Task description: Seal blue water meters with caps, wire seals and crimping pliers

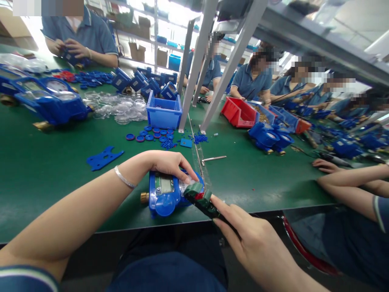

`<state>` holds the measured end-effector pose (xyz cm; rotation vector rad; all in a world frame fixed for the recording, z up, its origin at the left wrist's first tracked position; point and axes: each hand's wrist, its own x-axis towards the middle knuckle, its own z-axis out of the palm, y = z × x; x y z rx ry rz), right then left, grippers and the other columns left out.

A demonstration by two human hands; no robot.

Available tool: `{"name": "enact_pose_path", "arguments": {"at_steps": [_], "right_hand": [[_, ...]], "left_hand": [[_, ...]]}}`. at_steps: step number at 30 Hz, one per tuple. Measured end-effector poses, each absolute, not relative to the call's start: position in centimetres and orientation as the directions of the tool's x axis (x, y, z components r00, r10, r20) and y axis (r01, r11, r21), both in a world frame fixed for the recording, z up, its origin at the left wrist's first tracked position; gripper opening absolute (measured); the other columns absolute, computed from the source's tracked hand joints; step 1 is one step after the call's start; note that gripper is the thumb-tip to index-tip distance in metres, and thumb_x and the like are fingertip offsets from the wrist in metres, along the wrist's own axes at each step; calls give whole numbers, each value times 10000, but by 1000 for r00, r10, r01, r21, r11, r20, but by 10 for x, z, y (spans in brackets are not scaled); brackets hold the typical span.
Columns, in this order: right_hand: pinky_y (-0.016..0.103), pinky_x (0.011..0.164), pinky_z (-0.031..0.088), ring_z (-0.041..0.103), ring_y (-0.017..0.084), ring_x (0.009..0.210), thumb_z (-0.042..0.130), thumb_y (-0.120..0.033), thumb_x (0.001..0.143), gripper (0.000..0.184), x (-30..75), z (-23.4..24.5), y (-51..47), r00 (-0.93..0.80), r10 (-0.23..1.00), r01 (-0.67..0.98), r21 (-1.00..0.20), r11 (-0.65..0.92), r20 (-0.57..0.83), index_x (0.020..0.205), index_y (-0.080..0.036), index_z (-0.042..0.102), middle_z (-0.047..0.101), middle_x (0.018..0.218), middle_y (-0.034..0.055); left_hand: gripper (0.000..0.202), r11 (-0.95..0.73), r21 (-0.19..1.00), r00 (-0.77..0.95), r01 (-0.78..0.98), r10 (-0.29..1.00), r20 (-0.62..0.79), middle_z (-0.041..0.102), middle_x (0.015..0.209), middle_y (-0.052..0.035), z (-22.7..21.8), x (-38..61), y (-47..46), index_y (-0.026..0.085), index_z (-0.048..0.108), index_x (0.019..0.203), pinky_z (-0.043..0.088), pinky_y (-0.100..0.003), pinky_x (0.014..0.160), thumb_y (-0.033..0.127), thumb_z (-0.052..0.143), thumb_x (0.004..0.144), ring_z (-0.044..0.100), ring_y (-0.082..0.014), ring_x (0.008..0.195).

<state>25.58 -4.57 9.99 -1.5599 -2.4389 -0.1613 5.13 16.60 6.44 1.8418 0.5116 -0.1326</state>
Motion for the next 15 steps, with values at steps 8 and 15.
{"name": "enact_pose_path", "arguments": {"at_steps": [8, 15], "right_hand": [[172, 817, 590, 716, 102, 871, 471, -218, 974, 393, 249, 104, -51, -352, 906, 911, -137, 389, 234, 1350, -164, 569, 693, 1126, 31], [148, 811, 582, 710, 112, 957, 475, -212, 971, 408, 245, 108, -52, -330, 906, 912, -159, 379, 266, 1365, -155, 566, 677, 1176, 46]], "left_hand": [[475, -205, 889, 892, 410, 295, -343, 724, 1185, 16, 64, 52, 164, 235, 723, 1160, 497, -209, 945, 418, 757, 723, 647, -175, 1098], [452, -229, 880, 889, 416, 307, -340, 740, 1139, 20, 65, 52, 164, 242, 727, 1153, 500, -201, 915, 411, 755, 734, 654, -157, 1031]]}}
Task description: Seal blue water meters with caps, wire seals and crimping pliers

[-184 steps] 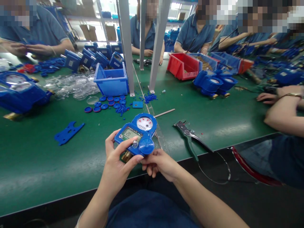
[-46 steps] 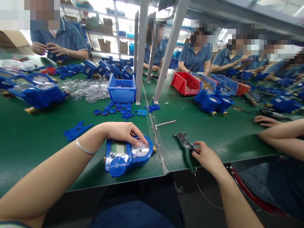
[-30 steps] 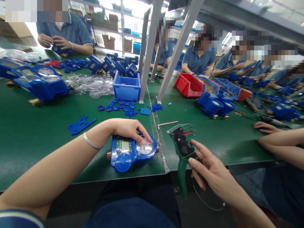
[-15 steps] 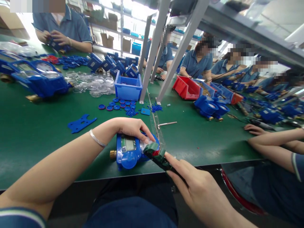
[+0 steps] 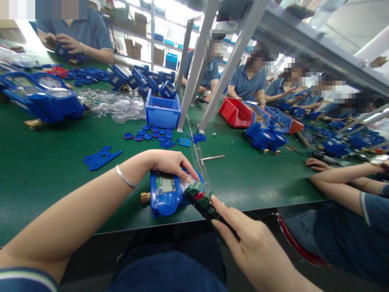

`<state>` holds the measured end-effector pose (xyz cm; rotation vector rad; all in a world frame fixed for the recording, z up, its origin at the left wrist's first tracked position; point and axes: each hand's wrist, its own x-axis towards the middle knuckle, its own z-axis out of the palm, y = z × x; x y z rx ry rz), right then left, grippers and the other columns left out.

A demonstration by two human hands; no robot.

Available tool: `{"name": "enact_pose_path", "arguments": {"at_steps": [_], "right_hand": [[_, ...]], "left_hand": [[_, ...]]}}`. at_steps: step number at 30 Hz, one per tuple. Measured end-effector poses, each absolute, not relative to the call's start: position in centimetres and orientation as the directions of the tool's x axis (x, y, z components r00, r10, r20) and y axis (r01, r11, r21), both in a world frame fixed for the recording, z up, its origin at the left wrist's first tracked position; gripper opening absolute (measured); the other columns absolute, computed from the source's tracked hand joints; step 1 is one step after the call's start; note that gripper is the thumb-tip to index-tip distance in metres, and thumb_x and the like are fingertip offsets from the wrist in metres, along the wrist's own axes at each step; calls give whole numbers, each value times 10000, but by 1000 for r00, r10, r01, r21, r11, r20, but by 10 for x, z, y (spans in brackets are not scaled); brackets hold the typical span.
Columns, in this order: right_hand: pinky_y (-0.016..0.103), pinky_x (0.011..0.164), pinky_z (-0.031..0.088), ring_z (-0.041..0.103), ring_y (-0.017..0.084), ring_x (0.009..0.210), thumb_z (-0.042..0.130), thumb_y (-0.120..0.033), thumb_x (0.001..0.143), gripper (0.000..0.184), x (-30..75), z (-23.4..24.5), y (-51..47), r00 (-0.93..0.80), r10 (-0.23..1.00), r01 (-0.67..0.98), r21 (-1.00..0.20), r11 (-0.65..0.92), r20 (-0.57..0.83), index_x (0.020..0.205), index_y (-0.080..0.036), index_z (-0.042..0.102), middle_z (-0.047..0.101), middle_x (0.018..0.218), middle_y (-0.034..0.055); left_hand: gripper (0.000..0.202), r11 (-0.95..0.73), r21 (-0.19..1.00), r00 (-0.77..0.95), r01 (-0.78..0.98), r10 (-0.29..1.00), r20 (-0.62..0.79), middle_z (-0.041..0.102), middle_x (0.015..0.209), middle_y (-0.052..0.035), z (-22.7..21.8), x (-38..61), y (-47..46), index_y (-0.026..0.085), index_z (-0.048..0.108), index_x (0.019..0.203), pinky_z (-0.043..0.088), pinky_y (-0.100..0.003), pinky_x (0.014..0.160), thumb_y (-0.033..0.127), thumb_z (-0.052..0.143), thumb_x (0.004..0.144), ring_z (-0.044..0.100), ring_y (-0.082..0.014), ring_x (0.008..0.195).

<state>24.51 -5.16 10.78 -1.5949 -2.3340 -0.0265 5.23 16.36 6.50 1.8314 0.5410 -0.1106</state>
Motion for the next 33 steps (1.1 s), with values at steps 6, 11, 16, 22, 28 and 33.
{"name": "enact_pose_path", "arguments": {"at_steps": [6, 11, 16, 22, 28, 33], "right_hand": [[157, 855, 579, 696, 121, 1023, 494, -220, 966, 419, 244, 112, -50, -305, 902, 918, -159, 365, 307, 1377, -174, 559, 662, 1210, 42], [158, 819, 590, 708, 114, 974, 493, -233, 964, 414, 243, 115, -48, -330, 917, 916, -157, 369, 224, 1371, -204, 567, 679, 1174, 11], [168, 831, 589, 710, 114, 964, 479, -236, 970, 408, 243, 117, -47, -320, 919, 919, -159, 360, 229, 1364, -191, 572, 675, 1180, 8], [165, 829, 592, 702, 127, 1003, 486, -247, 967, 420, 243, 119, -45, -305, 913, 920, -165, 356, 273, 1377, -201, 565, 665, 1199, 18], [168, 853, 585, 697, 111, 1019, 482, -255, 970, 417, 245, 116, -46, -304, 927, 925, -164, 343, 221, 1377, -215, 562, 658, 1218, -4], [224, 840, 604, 710, 137, 974, 462, -295, 975, 420, 250, 118, -43, -295, 949, 917, -246, 313, 109, 1378, -239, 567, 667, 1199, 10]], "left_hand": [[411, -239, 872, 881, 428, 328, -342, 741, 1138, 10, 66, 53, 163, 242, 738, 1128, 499, -236, 938, 390, 759, 745, 660, -170, 1014], [417, -237, 873, 882, 427, 323, -344, 736, 1154, 16, 64, 53, 164, 253, 738, 1127, 500, -227, 919, 390, 764, 734, 658, -171, 1035], [432, -221, 885, 890, 409, 310, -334, 740, 1140, 7, 62, 53, 165, 244, 738, 1127, 500, -226, 925, 409, 759, 728, 656, -167, 1025], [417, -235, 878, 884, 417, 330, -332, 752, 1095, 18, 62, 52, 166, 245, 746, 1108, 504, -216, 883, 399, 764, 721, 663, -158, 970], [425, -243, 876, 886, 417, 324, -332, 741, 1140, 15, 60, 52, 166, 251, 740, 1119, 495, -213, 886, 423, 754, 731, 666, -158, 1004], [443, -282, 856, 881, 434, 331, -338, 743, 1125, 33, 60, 50, 166, 276, 733, 1126, 491, -208, 871, 467, 756, 727, 664, -157, 1005]]}}
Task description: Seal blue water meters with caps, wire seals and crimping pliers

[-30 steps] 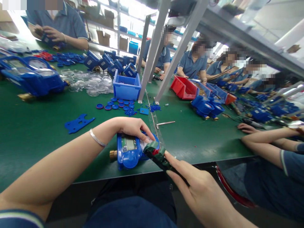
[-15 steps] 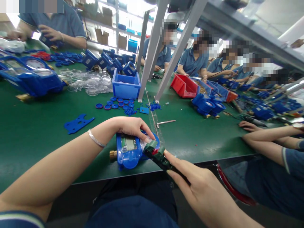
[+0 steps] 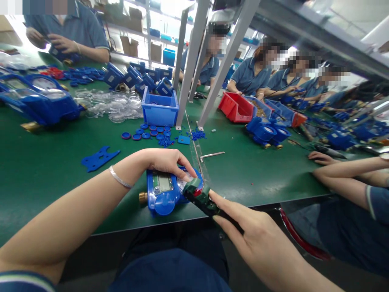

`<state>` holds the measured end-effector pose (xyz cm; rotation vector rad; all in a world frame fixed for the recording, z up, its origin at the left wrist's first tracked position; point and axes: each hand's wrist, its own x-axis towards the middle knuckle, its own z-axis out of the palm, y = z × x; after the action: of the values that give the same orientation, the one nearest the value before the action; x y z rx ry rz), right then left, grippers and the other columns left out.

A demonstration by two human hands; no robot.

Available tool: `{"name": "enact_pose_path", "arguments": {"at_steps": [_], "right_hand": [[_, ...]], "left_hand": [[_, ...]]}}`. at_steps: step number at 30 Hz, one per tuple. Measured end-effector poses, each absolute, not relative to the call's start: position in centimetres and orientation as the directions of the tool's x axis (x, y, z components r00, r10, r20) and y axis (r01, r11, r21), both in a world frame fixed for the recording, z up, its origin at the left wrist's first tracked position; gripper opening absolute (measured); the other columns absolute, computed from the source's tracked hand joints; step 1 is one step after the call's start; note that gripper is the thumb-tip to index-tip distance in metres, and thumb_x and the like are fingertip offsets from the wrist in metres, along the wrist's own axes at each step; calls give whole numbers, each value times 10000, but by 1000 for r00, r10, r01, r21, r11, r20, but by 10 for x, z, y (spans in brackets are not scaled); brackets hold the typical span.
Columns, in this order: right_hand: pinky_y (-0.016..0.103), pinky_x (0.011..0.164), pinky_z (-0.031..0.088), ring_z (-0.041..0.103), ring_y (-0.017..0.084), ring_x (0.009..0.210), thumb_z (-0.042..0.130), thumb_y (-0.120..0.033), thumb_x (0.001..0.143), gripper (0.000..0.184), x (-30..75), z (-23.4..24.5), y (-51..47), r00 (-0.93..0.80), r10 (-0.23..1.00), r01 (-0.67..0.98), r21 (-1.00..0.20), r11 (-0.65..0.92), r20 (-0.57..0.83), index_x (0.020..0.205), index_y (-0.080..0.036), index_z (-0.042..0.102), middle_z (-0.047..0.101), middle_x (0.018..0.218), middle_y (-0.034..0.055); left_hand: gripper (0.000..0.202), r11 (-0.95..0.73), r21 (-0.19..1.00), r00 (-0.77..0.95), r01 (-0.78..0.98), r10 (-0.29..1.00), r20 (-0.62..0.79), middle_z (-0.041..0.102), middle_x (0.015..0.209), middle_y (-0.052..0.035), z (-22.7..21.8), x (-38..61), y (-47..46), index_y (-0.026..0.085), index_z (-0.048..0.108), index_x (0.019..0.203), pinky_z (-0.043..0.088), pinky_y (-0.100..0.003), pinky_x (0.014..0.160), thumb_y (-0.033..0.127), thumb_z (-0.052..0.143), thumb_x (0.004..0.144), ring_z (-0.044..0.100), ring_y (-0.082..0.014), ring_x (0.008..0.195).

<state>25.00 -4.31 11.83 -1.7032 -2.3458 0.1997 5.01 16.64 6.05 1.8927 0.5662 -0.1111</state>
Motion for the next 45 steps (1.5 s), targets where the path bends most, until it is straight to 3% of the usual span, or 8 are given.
{"name": "enact_pose_path", "arguments": {"at_steps": [3, 8, 15, 18, 21, 26, 34, 45], "right_hand": [[226, 861, 588, 702, 148, 1002, 503, -427, 954, 491, 269, 119, -33, -98, 988, 904, -405, 138, 119, 1409, -245, 529, 686, 1158, 47], [184, 498, 435, 512, 72, 497, 548, -592, 853, 675, 329, 79, 2, 247, 949, 650, -692, -313, -197, 1343, -139, 443, 665, 779, 44], [249, 621, 461, 611, 144, 675, 498, -465, 901, 627, 375, 21, 27, 281, 857, 642, -579, -502, -432, 1419, -128, 393, 672, 870, 89], [444, 957, 474, 613, 272, 1079, 502, -486, 913, 583, 363, 33, 25, 382, 909, 846, -333, -417, -170, 1405, -174, 492, 656, 1121, 114], [430, 1072, 442, 543, 234, 1239, 511, -535, 915, 563, 330, 51, 21, 154, 985, 875, -475, -98, 80, 1380, -217, 522, 577, 1312, 79], [443, 1243, 275, 289, 196, 1490, 668, -625, 786, 858, 266, 54, 27, -434, 892, 686, -595, 420, 129, 1501, -266, 361, 326, 1561, 58], [484, 1253, 241, 386, 182, 1441, 742, -599, 719, 847, 250, 17, 43, -397, 892, 627, -646, 436, 217, 1428, -296, 393, 484, 1451, 9], [393, 1214, 345, 417, 211, 1418, 557, -601, 877, 739, 245, -9, 36, -266, 850, 694, -521, 496, 455, 1496, -271, 323, 417, 1501, 41]], "left_hand": [[426, -329, 835, 879, 440, 349, -325, 743, 1118, 23, 66, 50, 165, 271, 733, 1121, 491, -215, 886, 467, 748, 743, 669, -162, 1011], [329, -427, 792, 854, 436, 475, -214, 591, 1401, 24, 83, 43, 155, 292, 743, 1058, 366, -275, 1138, 465, 736, 778, 512, -212, 1336], [458, -263, 905, 583, 335, 812, 20, 438, 1532, 49, 81, -12, 113, 370, 626, 1212, 402, -391, 1179, 545, 708, 797, 399, -235, 1442], [594, -205, 946, 494, 252, 867, 56, 289, 1609, 86, 58, -31, 86, 468, 500, 1329, 344, -383, 1230, 561, 719, 784, 297, -233, 1500], [909, -192, 956, 432, 224, 899, 79, 144, 1652, 81, 30, -33, 58, 509, 371, 1416, 253, -425, 1268, 693, 770, 620, 138, -280, 1547], [1212, -225, 901, 342, 370, 935, 94, -17, 1664, 0, -2, -13, 30, 496, 220, 1480, 212, -637, 1225, 717, 830, 457, 62, -398, 1539], [961, -338, 861, 225, 380, 937, 268, 316, 1522, -104, -12, 8, 28, 375, 358, 1383, 328, -660, 1163, 417, 898, 590, 302, -370, 1467], [950, -154, 973, 318, 172, 943, 93, 240, 1493, -98, -11, 2, 38, 287, 473, 1222, 302, -521, 1202, 332, 953, 402, 377, -340, 1399]]}}
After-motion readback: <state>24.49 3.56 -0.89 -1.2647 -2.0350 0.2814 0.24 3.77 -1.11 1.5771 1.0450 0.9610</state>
